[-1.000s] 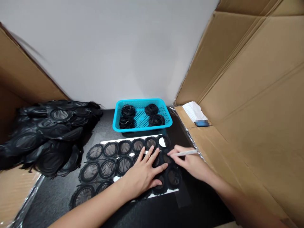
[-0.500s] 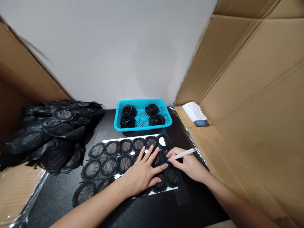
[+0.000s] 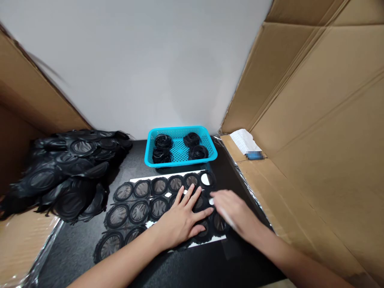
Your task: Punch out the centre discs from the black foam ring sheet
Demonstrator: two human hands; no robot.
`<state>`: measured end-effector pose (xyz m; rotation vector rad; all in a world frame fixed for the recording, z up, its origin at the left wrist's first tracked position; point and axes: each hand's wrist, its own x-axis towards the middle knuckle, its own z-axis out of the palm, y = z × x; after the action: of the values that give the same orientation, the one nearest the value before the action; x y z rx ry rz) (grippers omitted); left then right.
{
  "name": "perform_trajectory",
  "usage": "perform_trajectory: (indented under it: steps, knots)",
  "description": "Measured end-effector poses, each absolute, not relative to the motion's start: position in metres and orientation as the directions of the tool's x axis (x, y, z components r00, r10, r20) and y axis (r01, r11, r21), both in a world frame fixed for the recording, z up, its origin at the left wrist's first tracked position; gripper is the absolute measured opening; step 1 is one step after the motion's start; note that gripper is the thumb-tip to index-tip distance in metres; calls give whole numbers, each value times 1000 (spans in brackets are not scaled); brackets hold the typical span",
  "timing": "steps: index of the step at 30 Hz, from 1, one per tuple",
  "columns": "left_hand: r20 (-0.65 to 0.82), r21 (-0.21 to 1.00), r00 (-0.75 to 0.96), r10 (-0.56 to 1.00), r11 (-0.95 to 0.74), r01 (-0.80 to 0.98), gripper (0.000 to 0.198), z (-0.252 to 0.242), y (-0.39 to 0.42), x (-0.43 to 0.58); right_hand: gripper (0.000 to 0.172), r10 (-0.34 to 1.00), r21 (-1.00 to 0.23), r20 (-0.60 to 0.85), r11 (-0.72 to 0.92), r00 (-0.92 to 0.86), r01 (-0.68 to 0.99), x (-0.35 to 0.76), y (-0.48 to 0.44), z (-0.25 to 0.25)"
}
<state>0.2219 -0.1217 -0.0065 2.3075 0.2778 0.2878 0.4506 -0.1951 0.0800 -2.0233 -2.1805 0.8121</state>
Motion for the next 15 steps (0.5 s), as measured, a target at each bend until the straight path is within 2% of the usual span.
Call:
perform_trajectory:
  steps: [2,4,8,11,13,15]
  knots:
    - [117,730,949,292,-673,117,57,-5,-122,222,21,968,-323,-222,-184,115,928,464,-189,81]
    - [109,719,952,287,-684,124,58,-4,-122,222,20,940,-274,-191,-327,282,904,475,-182,85]
    - [92,677,965,245,-726,120,57,-3,-124,221,23,904,-235,-240,-408,355,882,486,-179,92]
    - [93,684,966,240,-721,113,55,-4,-125,219,31,839,-177,-193,-541,510,823,503,-181,94]
    - [100,694,962,254,-711,115,57,-3,-125,217,34,799,-179,-158,-601,580,779,512,-183,97]
    - [111,705,958,265,-701,112,58,0,-126,215,36,795,-216,-178,-606,579,766,509,-186,103]
